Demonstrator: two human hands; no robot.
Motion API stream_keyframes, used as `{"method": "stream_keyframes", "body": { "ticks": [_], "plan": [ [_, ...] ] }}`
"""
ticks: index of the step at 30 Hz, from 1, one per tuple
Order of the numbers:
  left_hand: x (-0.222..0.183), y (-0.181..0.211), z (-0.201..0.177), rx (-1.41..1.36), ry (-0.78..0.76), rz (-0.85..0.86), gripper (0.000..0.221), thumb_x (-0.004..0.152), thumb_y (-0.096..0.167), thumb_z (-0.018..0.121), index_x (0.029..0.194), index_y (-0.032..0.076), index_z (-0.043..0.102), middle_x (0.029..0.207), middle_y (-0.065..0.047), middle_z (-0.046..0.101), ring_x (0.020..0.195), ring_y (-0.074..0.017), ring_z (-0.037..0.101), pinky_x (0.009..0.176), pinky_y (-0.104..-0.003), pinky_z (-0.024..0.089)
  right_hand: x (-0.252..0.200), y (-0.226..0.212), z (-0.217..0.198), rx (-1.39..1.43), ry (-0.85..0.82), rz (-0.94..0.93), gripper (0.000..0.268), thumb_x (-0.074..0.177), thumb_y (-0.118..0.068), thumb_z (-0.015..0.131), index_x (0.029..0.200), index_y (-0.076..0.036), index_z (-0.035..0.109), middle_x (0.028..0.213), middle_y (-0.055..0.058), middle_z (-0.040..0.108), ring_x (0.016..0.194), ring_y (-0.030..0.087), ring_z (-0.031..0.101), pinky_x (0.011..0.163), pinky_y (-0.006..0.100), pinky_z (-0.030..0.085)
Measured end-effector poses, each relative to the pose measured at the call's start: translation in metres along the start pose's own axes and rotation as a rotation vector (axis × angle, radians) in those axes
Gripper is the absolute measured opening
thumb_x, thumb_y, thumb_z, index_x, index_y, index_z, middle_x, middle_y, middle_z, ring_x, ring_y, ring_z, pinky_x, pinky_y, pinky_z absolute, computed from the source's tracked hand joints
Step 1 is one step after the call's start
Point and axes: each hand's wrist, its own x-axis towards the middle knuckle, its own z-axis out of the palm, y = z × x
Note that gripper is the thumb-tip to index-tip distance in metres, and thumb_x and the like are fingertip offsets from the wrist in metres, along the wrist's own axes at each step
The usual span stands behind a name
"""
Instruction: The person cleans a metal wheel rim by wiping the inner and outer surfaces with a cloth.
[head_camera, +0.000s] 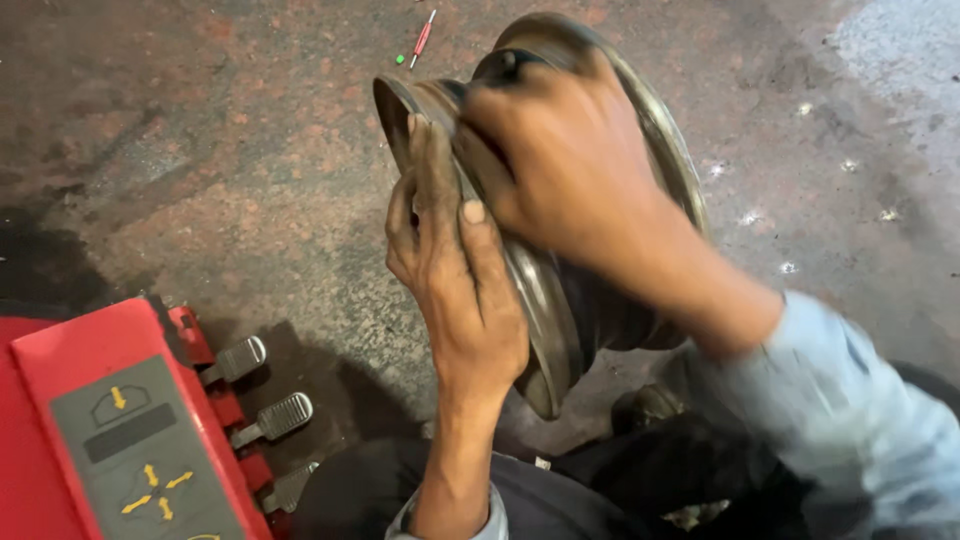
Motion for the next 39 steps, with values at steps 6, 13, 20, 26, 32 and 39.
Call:
{"method": "stream_keyframes", "body": {
  "ticks": [6, 13, 20, 26, 32, 39],
  "plan": [
    [0.003, -0.004, 0.003, 0.017, 0.000, 0.004, 0.051, 0.119, 0.030, 0.022, 0.162, 0.004, 0.033, 0.171, -0.014, 0.035, 0.163, -0.0273, 0.033, 0.138, -0.045, 0.020, -0.051, -0.025, -0.019, 0.107, -0.080, 0.085, 0.011, 0.097, -0.015, 0.067, 0.099, -0.007, 0.073, 0.071, 0.007, 0.062, 0.067, 0.024, 0.058, 0.073, 0.044, 0.043],
    [-0.011, 0.014, -0.005, 0.094, -0.021, -0.006, 0.052, 0.119, 0.030, 0.024, 0.162, 0.005, 0.035, 0.169, -0.015, 0.039, 0.161, -0.0285, 0.036, 0.135, -0.045, 0.022, -0.001, 0.005, 0.011, 0.075, -0.027, 0.062, 0.014, 0.100, -0.020, 0.072, 0.108, -0.008, 0.073, 0.087, 0.013, 0.067, 0.084, 0.030, 0.062, 0.080, 0.043, 0.045],
    [-0.014, 0.006, 0.002, 0.030, 0.056, 0.003, 0.052, 0.119, 0.029, 0.023, 0.163, 0.005, 0.037, 0.166, -0.014, 0.039, 0.154, -0.0280, 0.044, 0.133, -0.042, 0.021, -0.070, -0.049, -0.025, 0.019, 0.086, 0.043, 0.016, 0.095, -0.013, 0.072, 0.107, -0.002, 0.074, 0.074, 0.007, 0.068, 0.068, 0.021, 0.060, 0.072, 0.041, 0.044],
    [-0.017, 0.020, -0.008, 0.104, -0.003, 0.026, 0.052, 0.119, 0.027, 0.023, 0.163, 0.003, 0.037, 0.170, -0.014, 0.041, 0.155, -0.0295, 0.042, 0.136, -0.047, 0.023, -0.004, 0.005, 0.011, 0.308, -0.011, 0.092, 0.011, 0.102, -0.017, 0.071, 0.106, -0.006, 0.071, 0.090, 0.013, 0.067, 0.082, 0.032, 0.063, 0.075, 0.042, 0.046],
    [-0.003, 0.004, -0.001, 0.008, 0.045, -0.009, 0.051, 0.119, 0.027, 0.025, 0.163, 0.003, 0.037, 0.172, -0.015, 0.038, 0.159, -0.0283, 0.036, 0.140, -0.047, 0.021, -0.075, -0.042, -0.018, 0.357, 0.125, 0.164, 0.011, 0.097, -0.009, 0.069, 0.106, -0.004, 0.071, 0.086, 0.011, 0.063, 0.076, 0.028, 0.057, 0.072, 0.041, 0.043],
    [0.000, 0.008, 0.001, 0.040, 0.008, -0.003, 0.048, 0.120, 0.027, 0.026, 0.160, 0.003, 0.036, 0.169, -0.015, 0.036, 0.161, -0.0310, 0.036, 0.136, -0.045, 0.020, -0.014, -0.003, 0.011, 0.403, 0.031, 0.159, 0.009, 0.100, -0.011, 0.070, 0.105, -0.003, 0.069, 0.087, 0.014, 0.066, 0.080, 0.031, 0.062, 0.075, 0.044, 0.044]
  ]
}}
